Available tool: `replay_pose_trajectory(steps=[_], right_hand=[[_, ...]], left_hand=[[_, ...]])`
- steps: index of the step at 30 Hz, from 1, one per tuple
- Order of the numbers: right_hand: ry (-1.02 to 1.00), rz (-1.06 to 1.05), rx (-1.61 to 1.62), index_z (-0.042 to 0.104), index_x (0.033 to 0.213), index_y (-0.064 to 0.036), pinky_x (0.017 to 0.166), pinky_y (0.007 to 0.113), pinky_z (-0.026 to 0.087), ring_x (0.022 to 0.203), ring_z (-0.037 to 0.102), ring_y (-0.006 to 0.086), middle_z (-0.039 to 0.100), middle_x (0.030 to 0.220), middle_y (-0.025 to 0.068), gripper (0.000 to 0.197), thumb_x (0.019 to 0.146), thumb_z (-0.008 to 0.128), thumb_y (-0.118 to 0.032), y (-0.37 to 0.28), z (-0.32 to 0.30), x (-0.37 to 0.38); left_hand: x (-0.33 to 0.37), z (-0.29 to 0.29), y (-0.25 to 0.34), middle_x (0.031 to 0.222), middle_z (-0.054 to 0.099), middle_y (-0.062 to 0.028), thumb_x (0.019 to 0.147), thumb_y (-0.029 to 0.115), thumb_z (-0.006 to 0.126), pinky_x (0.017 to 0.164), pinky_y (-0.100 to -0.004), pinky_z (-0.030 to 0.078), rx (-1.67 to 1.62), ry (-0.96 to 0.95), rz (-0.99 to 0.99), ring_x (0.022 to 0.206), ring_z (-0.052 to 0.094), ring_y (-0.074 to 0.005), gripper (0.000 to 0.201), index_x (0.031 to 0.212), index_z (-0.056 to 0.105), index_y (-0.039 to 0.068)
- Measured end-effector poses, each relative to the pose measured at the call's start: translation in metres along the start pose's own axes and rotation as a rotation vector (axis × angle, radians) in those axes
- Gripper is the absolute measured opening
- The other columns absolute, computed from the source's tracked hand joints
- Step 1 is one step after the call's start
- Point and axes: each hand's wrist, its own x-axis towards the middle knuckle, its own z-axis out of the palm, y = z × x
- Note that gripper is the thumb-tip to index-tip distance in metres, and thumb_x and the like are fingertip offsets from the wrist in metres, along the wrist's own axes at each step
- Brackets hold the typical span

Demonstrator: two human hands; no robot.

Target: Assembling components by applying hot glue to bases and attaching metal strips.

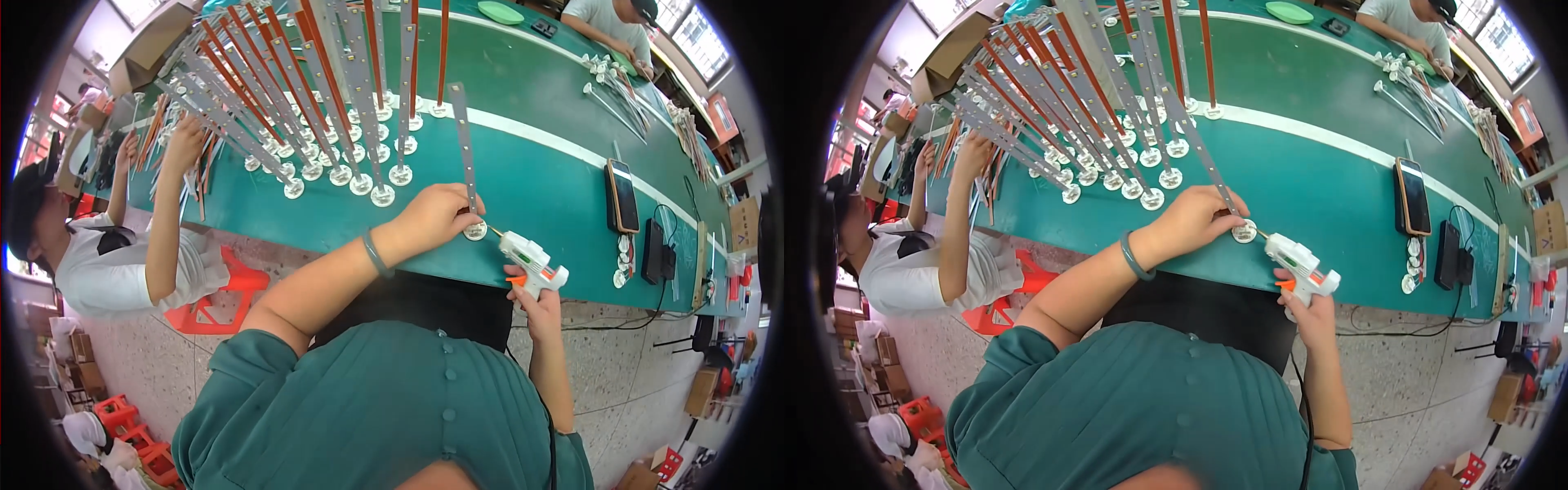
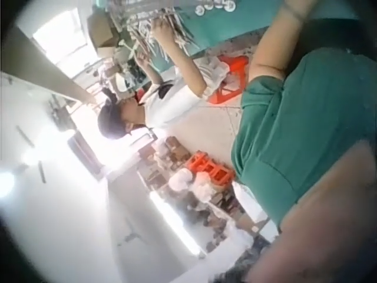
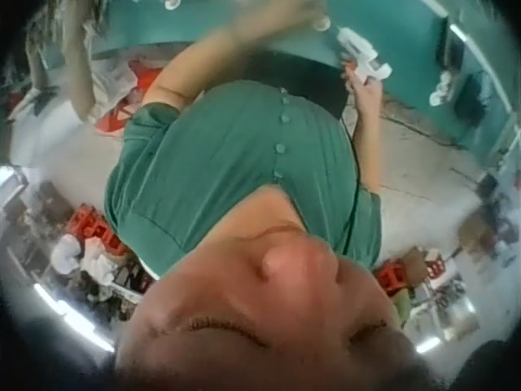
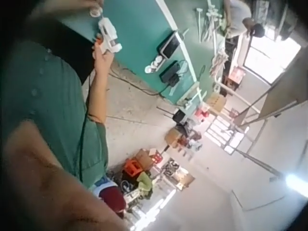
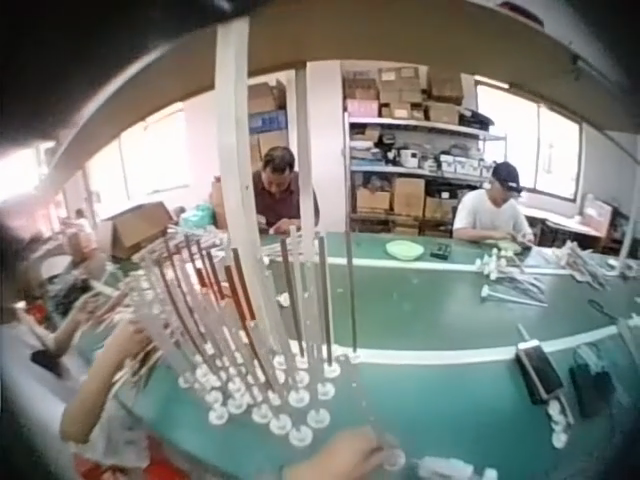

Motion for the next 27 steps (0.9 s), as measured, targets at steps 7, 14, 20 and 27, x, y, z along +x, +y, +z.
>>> replay_pose_trajectory(steps=[7,14,20,27], right_hand=[[-0.018,0.012,-0.117,0.056,0.119,0.0012,0.061,0.022,0.046,0.071,0.056,0.0074,0.067,0.099,0.0074,0.033,0.086,0.06,-0.004,0.003,-0.005,0.003],[0.025,-0.064,-0.272,0.064,0.101,-0.0006,0.057,0.02,0.043,0.066,0.053,0.0049,0.066,0.086,0.0027,0.016,0.087,0.061,-0.006,0.006,-0.002,0.004],[0.016,-0.066,-0.335,0.063,0.101,-0.0001,0.056,0.021,0.043,0.066,0.053,0.0051,0.065,0.084,0.0027,0.016,0.087,0.062,-0.008,0.008,-0.001,0.011],[0.024,-0.06,-0.383,0.058,0.107,0.0011,0.057,0.021,0.045,0.068,0.055,0.0065,0.065,0.084,0.0057,0.022,0.088,0.062,-0.01,0.008,-0.002,0.01]], left_hand=[[0.014,0.01,0.007,0.086,0.063,-0.0111,0.08,0.008,0.066,0.072,-0.0382,0.051,0.126,-0.077,0.073,0.082,0.062,-0.0299,0.008,0.086,0.065,0.003],[0.02,0.012,0.011,0.081,0.062,-0.0105,0.079,0.006,0.064,0.07,-0.0399,0.05,0.176,-0.131,0.058,0.08,0.061,-0.0303,0.006,0.083,0.062,0.003],[0.019,0.011,0.012,0.081,0.061,-0.0116,0.079,0.006,0.064,0.069,-0.0404,0.05,0.148,-0.13,0.041,0.079,0.061,-0.0312,0.006,0.083,0.062,0.003],[0.019,0.01,0.013,0.079,0.059,-0.0132,0.079,0.007,0.064,0.068,-0.0424,0.048,0.118,-0.129,0.028,0.078,0.06,-0.0329,0.007,0.08,0.06,0.001]])
